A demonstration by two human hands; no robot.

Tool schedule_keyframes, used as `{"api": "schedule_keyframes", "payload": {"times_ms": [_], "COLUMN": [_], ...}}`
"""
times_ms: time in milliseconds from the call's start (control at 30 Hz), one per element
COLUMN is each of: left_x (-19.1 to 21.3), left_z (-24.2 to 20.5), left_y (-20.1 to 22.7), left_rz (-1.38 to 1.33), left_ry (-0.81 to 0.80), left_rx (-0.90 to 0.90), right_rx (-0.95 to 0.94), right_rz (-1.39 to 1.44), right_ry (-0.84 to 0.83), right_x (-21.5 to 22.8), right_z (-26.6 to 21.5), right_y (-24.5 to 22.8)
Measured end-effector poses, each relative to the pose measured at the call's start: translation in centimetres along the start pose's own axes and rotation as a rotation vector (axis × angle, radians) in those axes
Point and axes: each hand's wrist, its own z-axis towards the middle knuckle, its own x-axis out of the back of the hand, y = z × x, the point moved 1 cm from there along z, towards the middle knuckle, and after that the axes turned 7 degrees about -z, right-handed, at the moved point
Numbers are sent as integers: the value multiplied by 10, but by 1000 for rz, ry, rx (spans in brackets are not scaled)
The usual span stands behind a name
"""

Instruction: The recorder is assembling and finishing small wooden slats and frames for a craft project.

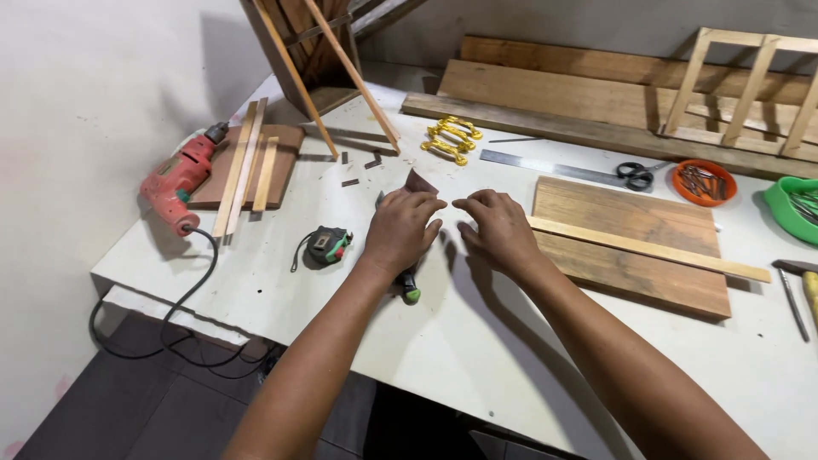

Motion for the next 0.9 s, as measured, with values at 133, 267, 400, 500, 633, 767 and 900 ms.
{"api": "schedule_keyframes", "payload": {"times_ms": [133,267,400,500,633,767,900], "left_x": [14,20,12,11,12,12,7], "left_z": [-3,0,1,-1,-2,3,12], "left_y": [-29,-44,-55,-58,-56,-45,-30], "left_rz": [50,107,124,58,118,244,186], "left_ry": [-62,-119,-163,-150,-137,-149,-132], "left_rx": [103,191,232,249,194,85,24], "right_rx": [23,-51,-135,-180,-234,-224,-296], "right_rz": [-11,-1,84,194,278,416,494], "right_ry": [-1,-50,-112,-129,-67,60,65], "right_x": [-29,-52,-53,-50,-49,-33,-21], "right_z": [27,45,53,53,49,40,28], "right_y": [-20,-26,-37,-38,-25,-16,-2]}}
